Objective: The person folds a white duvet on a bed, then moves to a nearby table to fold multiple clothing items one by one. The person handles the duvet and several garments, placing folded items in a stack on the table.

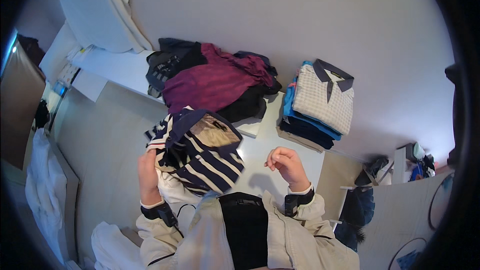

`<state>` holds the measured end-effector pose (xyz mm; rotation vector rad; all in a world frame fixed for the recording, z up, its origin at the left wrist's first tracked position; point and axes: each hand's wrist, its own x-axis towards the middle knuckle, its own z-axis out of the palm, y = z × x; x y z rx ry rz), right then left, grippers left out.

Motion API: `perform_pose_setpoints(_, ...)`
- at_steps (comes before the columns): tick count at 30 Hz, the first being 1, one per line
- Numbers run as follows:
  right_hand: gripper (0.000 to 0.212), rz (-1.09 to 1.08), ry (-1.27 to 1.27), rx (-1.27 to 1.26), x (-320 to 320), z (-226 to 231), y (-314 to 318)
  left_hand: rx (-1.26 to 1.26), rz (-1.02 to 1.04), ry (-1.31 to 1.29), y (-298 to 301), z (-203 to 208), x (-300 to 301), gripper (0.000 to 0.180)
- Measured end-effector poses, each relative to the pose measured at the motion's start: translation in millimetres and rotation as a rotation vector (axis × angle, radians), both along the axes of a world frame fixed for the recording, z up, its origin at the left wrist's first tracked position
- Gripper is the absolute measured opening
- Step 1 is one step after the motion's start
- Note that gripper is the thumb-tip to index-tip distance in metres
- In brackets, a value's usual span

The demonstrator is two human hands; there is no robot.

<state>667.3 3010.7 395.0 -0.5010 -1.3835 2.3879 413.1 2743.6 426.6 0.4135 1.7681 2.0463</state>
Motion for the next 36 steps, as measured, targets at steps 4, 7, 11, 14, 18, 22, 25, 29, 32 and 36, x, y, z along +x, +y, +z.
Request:
perform_pose_setpoints(4, 0.017, -0.026, 0.06, -0.089, -5, -15, 0, -0.106, 0.171, 0.179, -33, 5, -7, 0.029)
perform_pose_setpoints(7, 0.018, -0.034, -0.034, -0.074, -16, -14, -10, -0.043, 0.304, 0.117, -41, 26, -2, 0.029)
perform_pose_setpoints(11, 0.018, -0.002, -0.057, -0.113, -28, -18, -18, -0.291, 0.41, 0.165, -56, 9, 4, 0.033)
perform_pose_setpoints(14, 0.018, 0.002, -0.054, -0.138, -28, -27, -20, -0.148, 0.305, 0.113, -80, -12, -14, 0.036)
perform_pose_setpoints(18, 0.019, -0.024, -0.047, -0.157, -26, -30, -18, -0.077, 0.457, -0.071, -121, -15, -45, 0.037)
perform_pose_setpoints(22, 0.019, -0.075, -0.057, -0.176, -20, -32, -19, -0.064, 0.73, 0.146, -133, -23, -111, 0.038)
perform_pose_setpoints(25, 0.019, -0.145, -0.046, -0.176, -6, -40, -16, 0.066, 0.612, 0.267, -119, 14, -167, 0.038)
perform_pose_setpoints(29, 0.016, -0.268, 0.034, -0.239, 21, -51, -10, 0.226, 0.482, 0.355, 20, 119, -166, 0.039)
perform_pose_setpoints(32, 0.017, -0.365, 0.07, -0.256, 30, -50, -12, 0.282, 0.4, 0.616, 117, 172, -130, 0.036)
perform_pose_setpoints(36, 0.017, -0.48, 0.04, -0.233, 59, -55, 0, 0.37, -0.04, 0.485, 247, 166, -59, 0.031)
